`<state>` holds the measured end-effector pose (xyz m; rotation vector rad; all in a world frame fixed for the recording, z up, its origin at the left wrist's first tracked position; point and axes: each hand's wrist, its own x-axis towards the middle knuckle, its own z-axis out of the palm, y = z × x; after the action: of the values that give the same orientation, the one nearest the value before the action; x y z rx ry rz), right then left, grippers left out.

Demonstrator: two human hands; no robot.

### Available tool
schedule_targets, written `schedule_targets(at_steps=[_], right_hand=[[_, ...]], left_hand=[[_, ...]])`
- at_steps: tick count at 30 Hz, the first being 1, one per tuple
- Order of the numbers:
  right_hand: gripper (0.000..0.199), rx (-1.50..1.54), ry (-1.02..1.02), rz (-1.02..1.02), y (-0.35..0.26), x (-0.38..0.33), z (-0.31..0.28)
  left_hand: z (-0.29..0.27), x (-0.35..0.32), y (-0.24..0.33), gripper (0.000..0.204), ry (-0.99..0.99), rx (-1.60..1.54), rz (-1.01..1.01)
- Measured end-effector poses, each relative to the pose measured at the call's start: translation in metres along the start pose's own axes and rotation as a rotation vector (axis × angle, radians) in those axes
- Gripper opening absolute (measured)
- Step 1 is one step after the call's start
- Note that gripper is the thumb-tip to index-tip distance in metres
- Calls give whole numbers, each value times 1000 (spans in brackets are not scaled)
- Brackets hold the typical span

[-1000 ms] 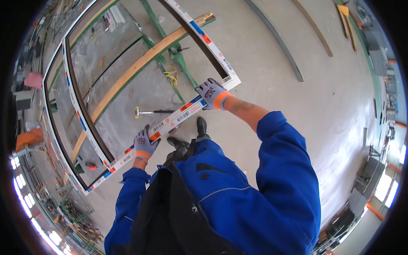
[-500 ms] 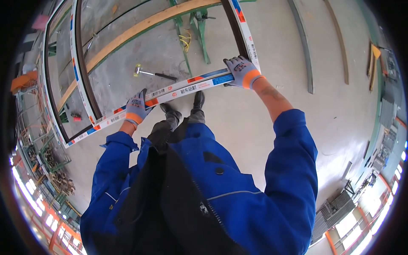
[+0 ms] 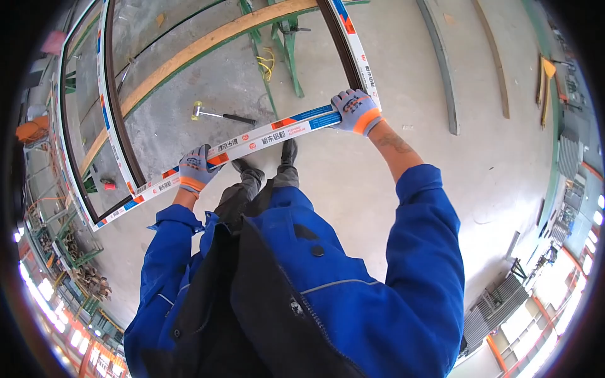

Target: Measuring, cutting, and assembling metal window frame components using a miter saw and hand tools.

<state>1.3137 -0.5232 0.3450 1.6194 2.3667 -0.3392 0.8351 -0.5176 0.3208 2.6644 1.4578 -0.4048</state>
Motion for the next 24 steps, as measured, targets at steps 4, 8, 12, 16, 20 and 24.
schedule_targets(at_steps=[4,8,12,16,20,24], right_hand=[[58,27,108,0,-16,4,-2],[60,76,-20,76,-32,12,1],[60,61,43,61,-28,9,1],[57,96,91,34,-36,23,-3],[52,176,276,-54,-41,36,16],[73,175,266,-119,-43,6,-4]], left_hand=[[5,4,5,71,12,-8,15],[2,-8,-2,73,-117,-29,-42],[-9,-4,4,72,-123,-41,-52],[-16,-16,-8,70,-70,-61,-77],[-29,-35,-6,61,-152,-167,-160],[2,-1,40,64,78,-165,16]])
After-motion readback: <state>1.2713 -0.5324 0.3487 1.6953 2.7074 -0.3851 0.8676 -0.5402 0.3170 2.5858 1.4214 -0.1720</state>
